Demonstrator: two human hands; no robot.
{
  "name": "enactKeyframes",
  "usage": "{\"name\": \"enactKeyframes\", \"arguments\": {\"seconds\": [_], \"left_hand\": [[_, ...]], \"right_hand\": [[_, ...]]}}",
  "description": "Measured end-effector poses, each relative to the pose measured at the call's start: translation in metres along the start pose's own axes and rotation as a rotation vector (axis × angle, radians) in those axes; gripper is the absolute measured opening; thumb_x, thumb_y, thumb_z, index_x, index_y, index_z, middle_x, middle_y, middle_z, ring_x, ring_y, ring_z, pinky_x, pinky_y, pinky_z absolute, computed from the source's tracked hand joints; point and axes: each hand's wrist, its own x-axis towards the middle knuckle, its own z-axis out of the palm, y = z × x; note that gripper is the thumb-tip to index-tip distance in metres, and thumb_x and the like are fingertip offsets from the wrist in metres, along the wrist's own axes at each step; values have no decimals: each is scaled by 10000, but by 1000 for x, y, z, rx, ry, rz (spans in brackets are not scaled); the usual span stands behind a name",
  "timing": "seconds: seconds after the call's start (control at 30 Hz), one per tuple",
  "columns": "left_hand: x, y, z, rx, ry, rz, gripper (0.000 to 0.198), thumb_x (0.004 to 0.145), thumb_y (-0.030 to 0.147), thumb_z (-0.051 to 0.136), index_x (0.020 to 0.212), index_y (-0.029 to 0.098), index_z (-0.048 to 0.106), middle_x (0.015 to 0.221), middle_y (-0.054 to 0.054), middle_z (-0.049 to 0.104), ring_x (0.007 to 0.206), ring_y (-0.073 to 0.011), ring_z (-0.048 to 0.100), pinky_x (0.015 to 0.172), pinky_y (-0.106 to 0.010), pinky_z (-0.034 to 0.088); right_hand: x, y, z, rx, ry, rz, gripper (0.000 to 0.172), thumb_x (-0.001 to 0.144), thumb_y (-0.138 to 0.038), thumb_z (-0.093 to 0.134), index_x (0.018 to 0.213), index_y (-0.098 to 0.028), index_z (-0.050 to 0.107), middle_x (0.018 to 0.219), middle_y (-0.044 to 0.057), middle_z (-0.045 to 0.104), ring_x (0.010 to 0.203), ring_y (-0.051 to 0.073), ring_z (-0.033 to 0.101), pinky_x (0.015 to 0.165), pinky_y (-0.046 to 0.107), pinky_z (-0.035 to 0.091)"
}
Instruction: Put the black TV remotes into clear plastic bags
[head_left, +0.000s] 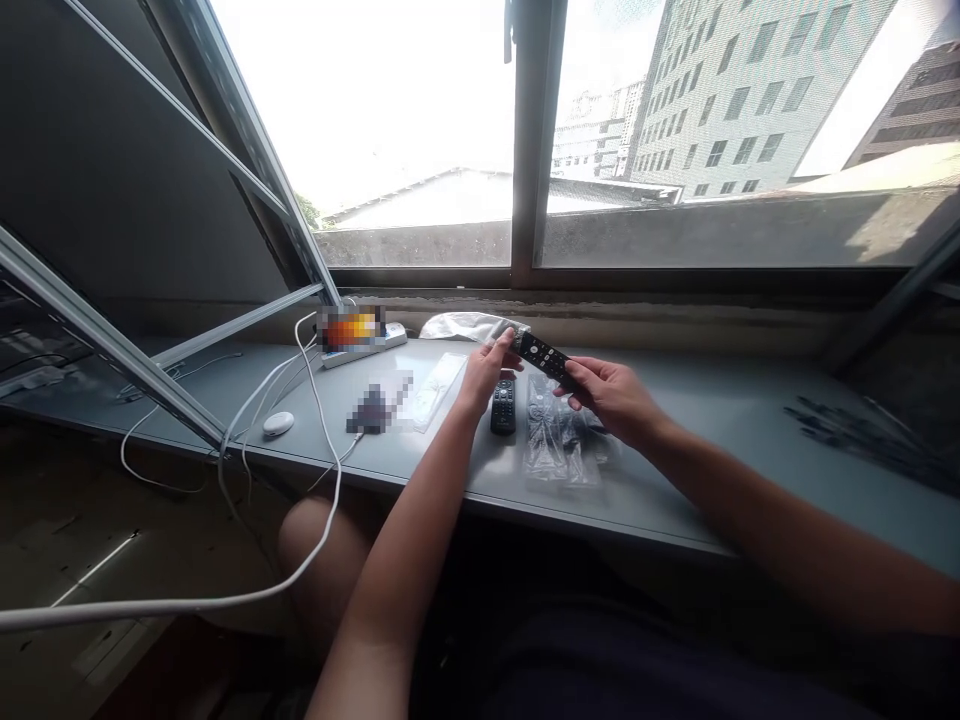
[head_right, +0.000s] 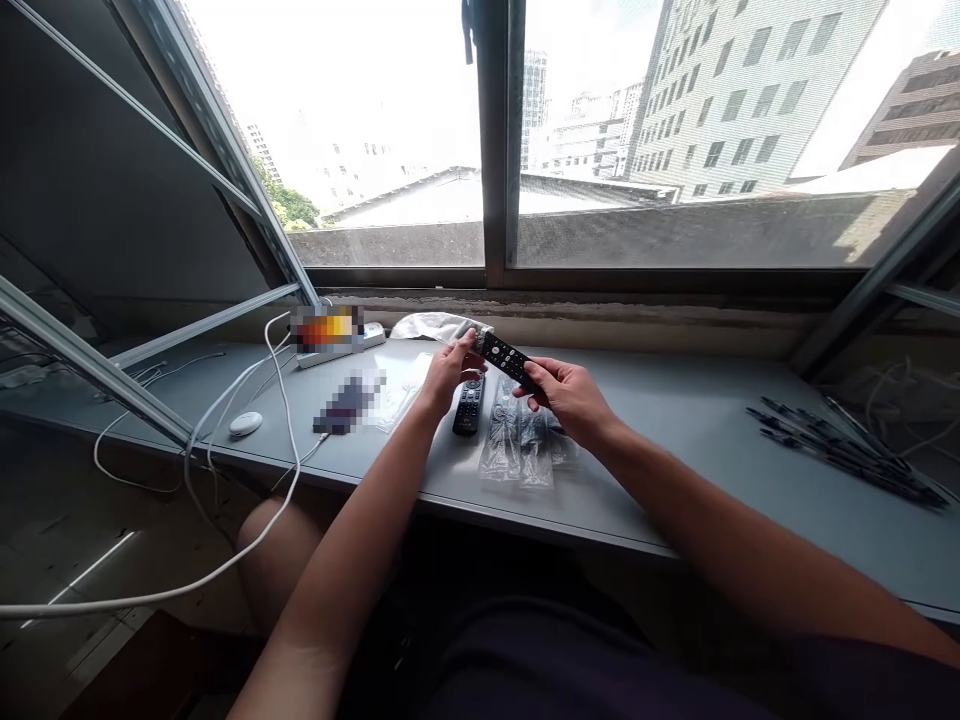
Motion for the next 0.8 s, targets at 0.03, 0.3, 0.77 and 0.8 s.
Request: {"name": "enactKeyframes", "arguments": {"seconds": [0.03,0.3,0.77,0.8], "left_hand": [[1,-2,0,29,7,28,518,957,701,797,849,198,742,781,-44,715,709,-170,703,661,-285,510],[-1,-2,1,-56,-98,43,667,820,796,888,686,197,628,613,16,545,534,-98,510,551,-281,398],[-1,3,-1,-110,-65,3,770,784,889,844,599,201,553,493,35,482,433,-77,481,460,-240,332],[-1,4,-2,-116,-45,5,767,790,888,840,603,202,554,494,34,489,431,-77,483,457,-239,335]], "right_hand": [[1,1,-1,19,14,-3,402,921,-519,959,1125,-190,850,864,92,829,595,151,650,513,267,588],[3,3,0,104,25,6,299,924,-450,952,1006,-179,854,1083,136,858,654,146,670,467,239,556],[-10,-11,6,102,-11,62,418,910,-554,955,974,-158,839,984,132,852,445,51,451,309,188,305],[-10,-12,7,100,-15,64,411,913,-550,952,975,-158,842,981,132,853,442,51,452,308,187,304]]}}
